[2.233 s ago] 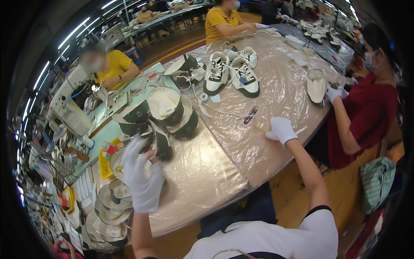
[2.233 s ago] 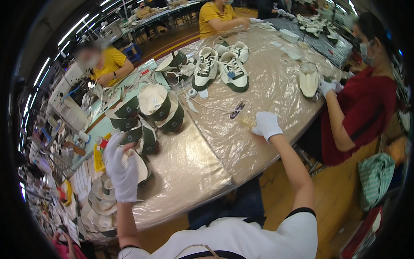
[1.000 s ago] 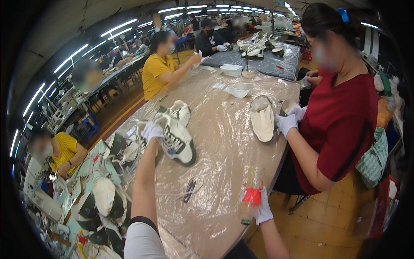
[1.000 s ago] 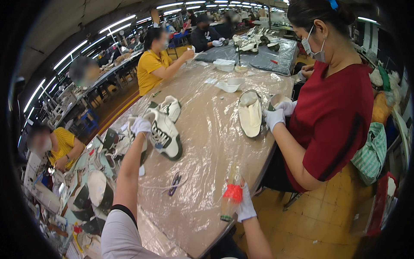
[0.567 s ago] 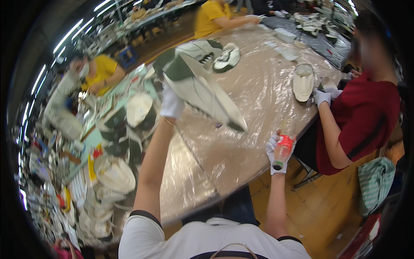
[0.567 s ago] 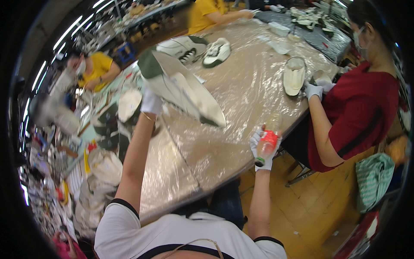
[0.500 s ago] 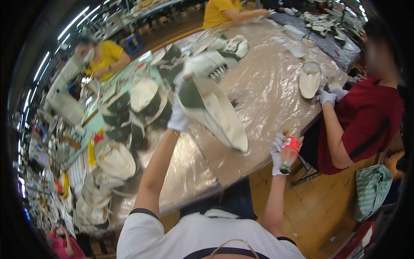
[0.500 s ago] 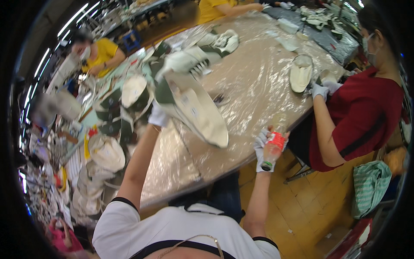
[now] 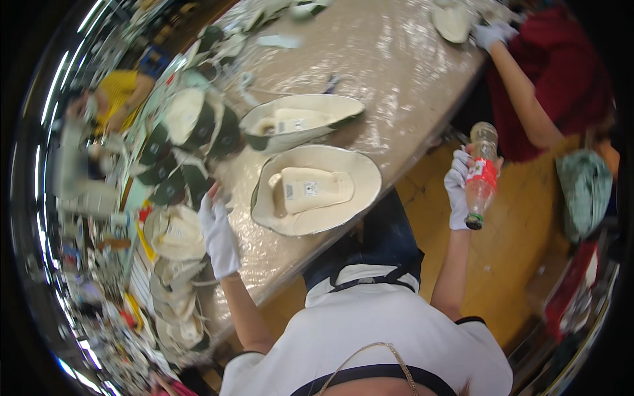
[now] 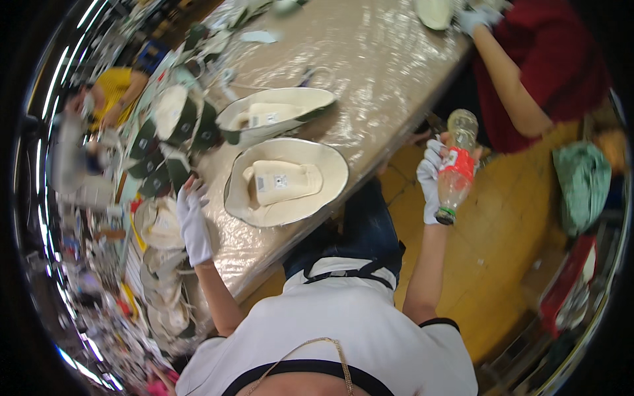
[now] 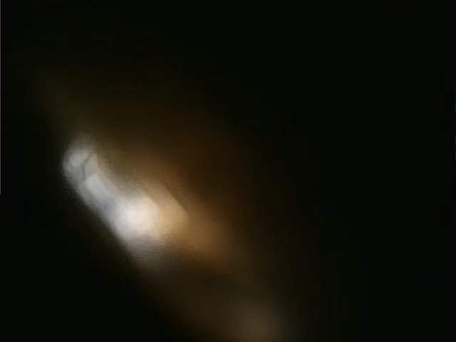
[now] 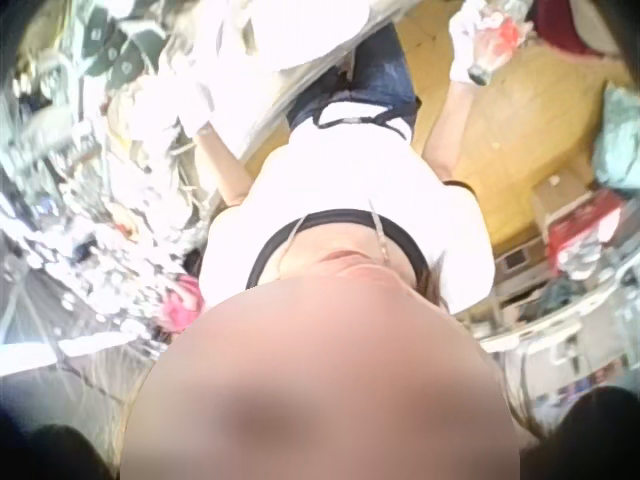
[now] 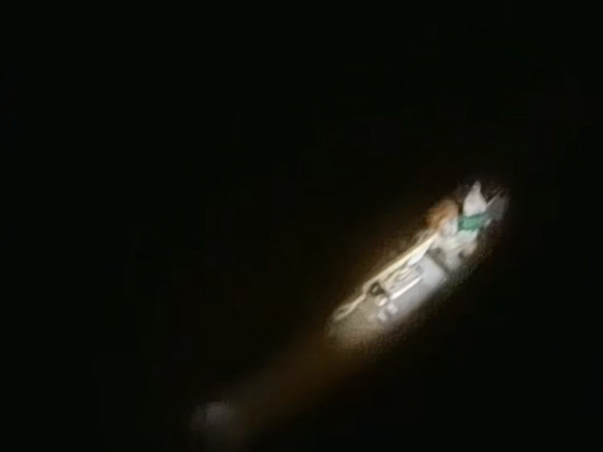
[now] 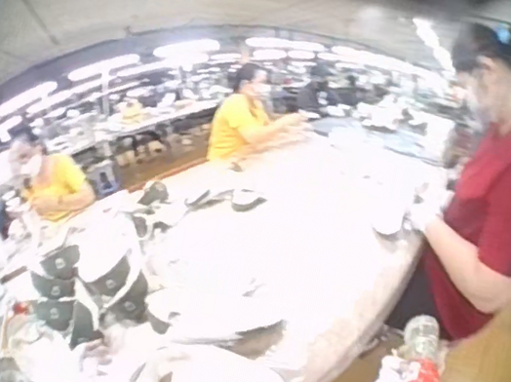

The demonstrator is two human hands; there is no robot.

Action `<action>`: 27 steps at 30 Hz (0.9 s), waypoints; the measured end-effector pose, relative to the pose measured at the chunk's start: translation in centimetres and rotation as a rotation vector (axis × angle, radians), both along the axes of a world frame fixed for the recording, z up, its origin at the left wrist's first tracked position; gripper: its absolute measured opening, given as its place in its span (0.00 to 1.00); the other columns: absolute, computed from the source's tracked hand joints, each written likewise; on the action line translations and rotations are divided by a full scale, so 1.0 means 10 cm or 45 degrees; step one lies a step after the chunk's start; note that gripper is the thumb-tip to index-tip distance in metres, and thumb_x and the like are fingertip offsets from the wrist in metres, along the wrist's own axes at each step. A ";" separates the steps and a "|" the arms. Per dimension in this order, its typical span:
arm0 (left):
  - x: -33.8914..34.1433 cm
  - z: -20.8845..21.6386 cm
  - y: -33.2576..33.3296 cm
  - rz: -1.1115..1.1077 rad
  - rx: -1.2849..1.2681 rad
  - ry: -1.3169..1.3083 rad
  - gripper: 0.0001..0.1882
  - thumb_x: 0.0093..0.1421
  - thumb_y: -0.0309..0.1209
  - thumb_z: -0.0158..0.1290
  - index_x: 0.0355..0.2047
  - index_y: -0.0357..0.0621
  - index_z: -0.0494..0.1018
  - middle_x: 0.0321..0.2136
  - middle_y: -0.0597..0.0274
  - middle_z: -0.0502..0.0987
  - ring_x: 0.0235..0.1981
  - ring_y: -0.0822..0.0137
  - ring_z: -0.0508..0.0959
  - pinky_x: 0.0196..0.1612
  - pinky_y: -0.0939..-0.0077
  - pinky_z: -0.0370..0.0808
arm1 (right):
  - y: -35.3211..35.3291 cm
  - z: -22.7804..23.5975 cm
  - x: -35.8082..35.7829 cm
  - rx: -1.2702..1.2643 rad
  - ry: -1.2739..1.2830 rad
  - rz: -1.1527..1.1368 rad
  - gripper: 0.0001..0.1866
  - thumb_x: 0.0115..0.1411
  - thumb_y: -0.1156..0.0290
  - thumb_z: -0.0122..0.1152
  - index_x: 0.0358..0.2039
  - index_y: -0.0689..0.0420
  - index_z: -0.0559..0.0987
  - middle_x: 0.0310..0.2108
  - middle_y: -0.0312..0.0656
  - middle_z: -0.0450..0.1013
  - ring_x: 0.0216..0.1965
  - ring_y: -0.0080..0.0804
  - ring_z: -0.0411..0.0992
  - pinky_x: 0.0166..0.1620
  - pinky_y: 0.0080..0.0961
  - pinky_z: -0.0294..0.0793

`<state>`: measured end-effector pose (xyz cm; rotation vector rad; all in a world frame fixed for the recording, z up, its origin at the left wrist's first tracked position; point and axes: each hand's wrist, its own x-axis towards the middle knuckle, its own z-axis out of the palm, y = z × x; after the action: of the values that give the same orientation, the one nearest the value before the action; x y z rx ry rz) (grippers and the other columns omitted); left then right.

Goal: The person applies liquid from a plastic bottle to the inner rim of hat parts and presses the edges together. They handle multiple hat parts one at a time, stacking finished pieces on the table.

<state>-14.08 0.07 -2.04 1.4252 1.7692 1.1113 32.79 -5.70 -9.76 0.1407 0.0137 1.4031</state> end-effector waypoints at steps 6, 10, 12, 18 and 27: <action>0.71 -0.05 -0.14 -0.320 0.129 0.459 0.27 0.65 0.26 0.49 0.64 0.38 0.63 0.61 0.49 0.67 0.64 0.57 0.65 0.66 0.67 0.60 | -0.50 -0.20 0.06 -0.016 0.054 -0.097 0.38 0.61 0.38 0.59 0.51 0.64 0.69 0.31 0.39 0.64 0.25 0.22 0.55 0.27 0.21 0.57; 0.89 -0.19 0.03 -0.197 0.075 0.461 0.24 0.64 0.27 0.52 0.61 0.40 0.68 0.61 0.47 0.66 0.65 0.54 0.65 0.66 0.65 0.59 | -0.80 -0.32 0.17 -0.039 -0.002 -0.214 0.38 0.60 0.38 0.59 0.50 0.64 0.70 0.31 0.39 0.64 0.24 0.22 0.56 0.27 0.20 0.57; 0.86 -0.23 0.08 -0.139 0.053 0.536 0.19 0.64 0.29 0.51 0.55 0.39 0.72 0.61 0.47 0.66 0.64 0.53 0.65 0.64 0.64 0.62 | -0.91 -0.38 0.20 -0.041 0.029 -0.212 0.38 0.60 0.37 0.59 0.50 0.64 0.70 0.32 0.39 0.64 0.25 0.23 0.57 0.27 0.20 0.58; 0.84 -0.36 -0.05 -0.143 0.072 0.779 0.17 0.65 0.32 0.48 0.51 0.37 0.75 0.63 0.44 0.63 0.63 0.49 0.66 0.62 0.63 0.64 | -0.99 -0.51 0.10 0.031 0.129 -0.154 0.40 0.60 0.35 0.58 0.51 0.64 0.71 0.33 0.39 0.65 0.27 0.25 0.59 0.28 0.23 0.60; 0.97 -0.42 -0.07 -0.156 0.174 0.938 0.19 0.65 0.36 0.49 0.49 0.37 0.76 0.63 0.41 0.62 0.65 0.45 0.64 0.63 0.60 0.63 | -1.04 -0.34 0.00 0.127 0.093 -0.183 0.40 0.60 0.35 0.57 0.51 0.65 0.71 0.33 0.39 0.64 0.28 0.25 0.59 0.29 0.23 0.60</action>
<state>-4.38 -0.67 -6.20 2.1888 2.0599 0.6864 32.77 -16.13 -13.17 0.2708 -0.0054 1.2546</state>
